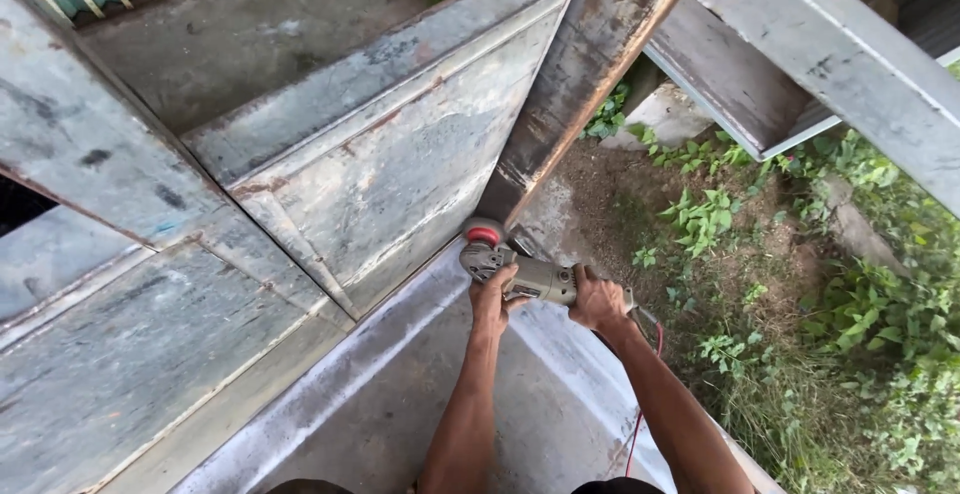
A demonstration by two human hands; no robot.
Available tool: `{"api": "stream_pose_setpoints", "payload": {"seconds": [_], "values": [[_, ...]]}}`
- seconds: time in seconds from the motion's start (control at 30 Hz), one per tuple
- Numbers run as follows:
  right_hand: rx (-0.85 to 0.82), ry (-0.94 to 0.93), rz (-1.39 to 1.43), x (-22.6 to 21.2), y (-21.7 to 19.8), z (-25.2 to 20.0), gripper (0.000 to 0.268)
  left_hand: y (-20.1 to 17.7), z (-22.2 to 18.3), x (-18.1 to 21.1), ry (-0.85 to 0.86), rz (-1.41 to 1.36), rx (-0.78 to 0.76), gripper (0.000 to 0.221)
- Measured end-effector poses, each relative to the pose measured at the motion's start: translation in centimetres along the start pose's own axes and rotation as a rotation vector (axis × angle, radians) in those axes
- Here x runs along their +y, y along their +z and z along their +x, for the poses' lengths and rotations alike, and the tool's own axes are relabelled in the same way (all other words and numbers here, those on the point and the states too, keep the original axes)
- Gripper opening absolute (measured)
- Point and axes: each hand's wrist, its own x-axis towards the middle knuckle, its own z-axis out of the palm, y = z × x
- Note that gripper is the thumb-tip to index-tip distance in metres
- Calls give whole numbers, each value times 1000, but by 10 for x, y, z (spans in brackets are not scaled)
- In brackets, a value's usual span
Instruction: Using an angle grinder to sand and smooth the edges of a metal frame structure.
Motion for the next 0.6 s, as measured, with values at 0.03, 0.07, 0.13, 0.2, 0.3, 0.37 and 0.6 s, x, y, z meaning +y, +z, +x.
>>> {"api": "stream_pose_setpoints", "payload": {"seconds": [0.03,0.07,0.13,0.2,0.3,0.37,0.6], "values": [[3,-6,-38,5,8,8,80,1,-3,2,-10,-30,-25,81],[4,-12,-82,12,15,15,82,2,-7,2,-22,-66,-50,85],[91,6,-55,27,14,1,85,9,-9,-7,9,-48,-112,90],[172,24,-40,50,4,-9,89,30,-25,-13,31,-40,-172,95],[224,77,-124,90,9,-16,98,64,-76,-2,54,-33,-169,101],[598,73,-92,144,25,-6,96,93,-117,10,133,-14,-265,100],[900,-16,53,142,-9,-12,77,116,-130,18,372,20,-305,86]]}}
